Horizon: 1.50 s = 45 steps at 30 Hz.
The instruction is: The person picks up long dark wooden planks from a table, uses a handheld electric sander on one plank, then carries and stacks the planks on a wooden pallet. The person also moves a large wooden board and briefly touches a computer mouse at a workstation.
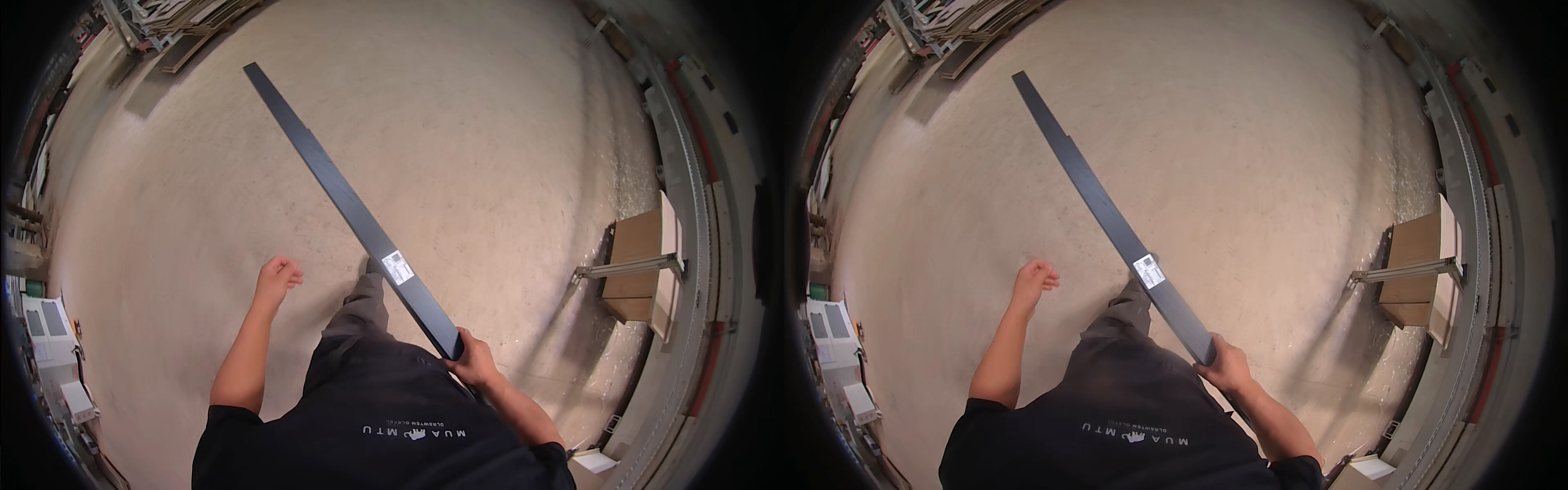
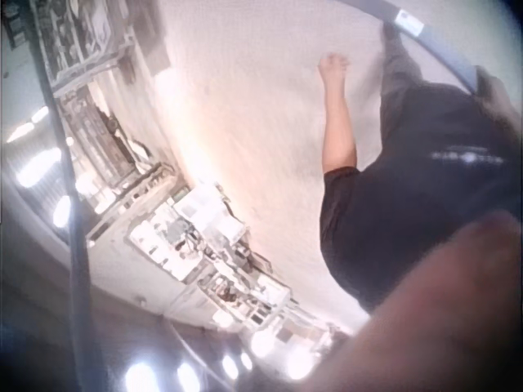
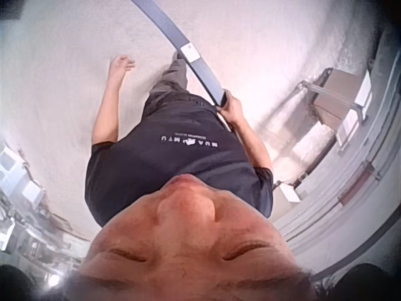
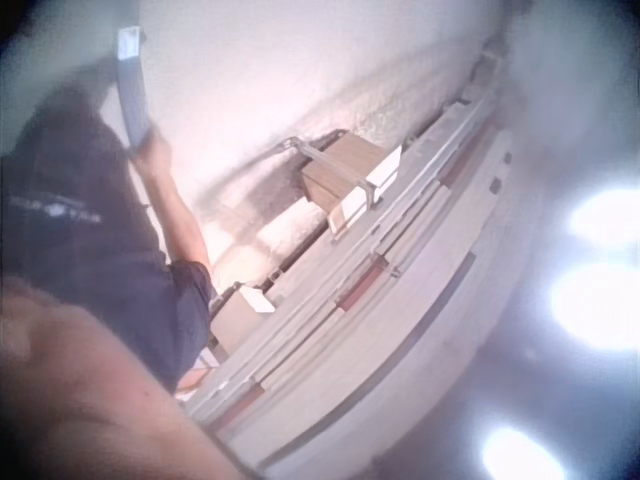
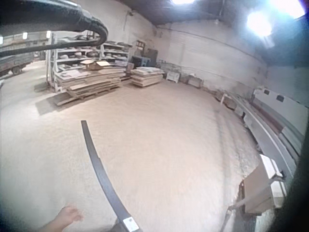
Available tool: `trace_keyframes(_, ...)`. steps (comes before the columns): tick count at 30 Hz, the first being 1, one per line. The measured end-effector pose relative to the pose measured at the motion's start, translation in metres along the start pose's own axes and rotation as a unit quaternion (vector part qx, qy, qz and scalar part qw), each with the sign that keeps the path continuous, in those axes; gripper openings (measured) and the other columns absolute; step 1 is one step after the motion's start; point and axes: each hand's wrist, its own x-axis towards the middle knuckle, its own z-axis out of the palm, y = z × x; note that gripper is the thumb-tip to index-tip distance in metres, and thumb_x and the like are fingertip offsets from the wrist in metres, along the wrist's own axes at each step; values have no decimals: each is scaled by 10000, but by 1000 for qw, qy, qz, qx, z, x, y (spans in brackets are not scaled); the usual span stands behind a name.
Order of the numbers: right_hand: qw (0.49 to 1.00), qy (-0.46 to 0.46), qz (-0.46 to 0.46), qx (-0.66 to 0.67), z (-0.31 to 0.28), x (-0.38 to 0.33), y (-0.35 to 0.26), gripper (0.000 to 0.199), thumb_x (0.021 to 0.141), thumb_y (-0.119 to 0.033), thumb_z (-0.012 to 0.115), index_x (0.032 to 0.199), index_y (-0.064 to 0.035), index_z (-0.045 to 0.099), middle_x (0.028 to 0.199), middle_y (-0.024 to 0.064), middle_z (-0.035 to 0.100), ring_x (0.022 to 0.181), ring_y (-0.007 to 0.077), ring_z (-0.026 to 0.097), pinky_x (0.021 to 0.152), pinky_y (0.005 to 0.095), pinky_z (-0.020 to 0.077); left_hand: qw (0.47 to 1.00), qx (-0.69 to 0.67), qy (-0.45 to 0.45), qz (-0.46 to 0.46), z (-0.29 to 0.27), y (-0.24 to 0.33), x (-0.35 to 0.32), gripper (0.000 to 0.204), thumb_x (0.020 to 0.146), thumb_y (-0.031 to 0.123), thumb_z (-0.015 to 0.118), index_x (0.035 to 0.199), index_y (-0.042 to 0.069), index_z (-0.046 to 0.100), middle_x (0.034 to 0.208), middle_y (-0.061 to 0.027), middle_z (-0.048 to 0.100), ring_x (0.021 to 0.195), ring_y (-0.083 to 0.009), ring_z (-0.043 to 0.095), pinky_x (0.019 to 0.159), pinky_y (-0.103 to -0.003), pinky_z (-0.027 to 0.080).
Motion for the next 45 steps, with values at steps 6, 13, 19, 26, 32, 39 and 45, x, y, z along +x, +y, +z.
trace_keyframes(6,994,24,73,82,-112,129,27,762,701,-287,888,1320,-4,545,1025,262,717,973,403,709,870,443,561,971,92,-30,-219,54,-48,136,253,960,268,665,980,15,668,833,-101,715,653,-197,694,566,-346,530)
trace_keyframes(13,960,35,166,222,-236,273,68,767,692,-253,901,1297,65,555,1064,233,721,1004,279,705,913,380,545,984,145,-68,-74,155,82,375,217,971,210,639,925,-1,653,821,-100,703,637,-182,676,578,-314,530)
trace_keyframes(19,952,99,208,202,-373,427,115,753,698,-309,894,1260,69,566,1093,283,716,1052,363,710,910,421,547,980,115,19,-161,266,212,524,238,998,268,617,1022,31,627,854,-101,697,652,-175,672,569,-295,508)
trace_keyframes(26,938,110,235,229,-557,567,159,735,684,-309,904,1226,80,594,1074,225,721,1005,315,706,906,394,547,977,121,-86,-153,412,301,615,180,990,211,618,978,33,640,820,-91,695,661,-179,679,581,-304,508)
trace_keyframes(32,914,123,256,288,-674,730,203,701,688,-300,897,1206,71,605,1024,173,715,946,244,691,881,370,550,948,191,-88,-238,518,358,769,246,975,249,624,1036,11,624,841,-122,703,656,-223,698,572,-345,523)
trace_keyframes(39,898,151,268,315,-817,843,246,692,693,-250,910,1224,66,598,997,164,715,887,226,700,811,359,568,947,249,-117,-164,656,532,1002,199,967,208,609,996,11,625,784,-118,692,591,-208,670,481,-324,490)
trace_keyframes(45,910,154,264,280,-917,988,330,737,689,-308,892,1255,62,599,1050,211,726,971,301,715,877,385,557,988,132,-77,-6,842,683,1192,149,984,162,596,981,22,647,808,-88,690,619,-152,654,524,-285,496)
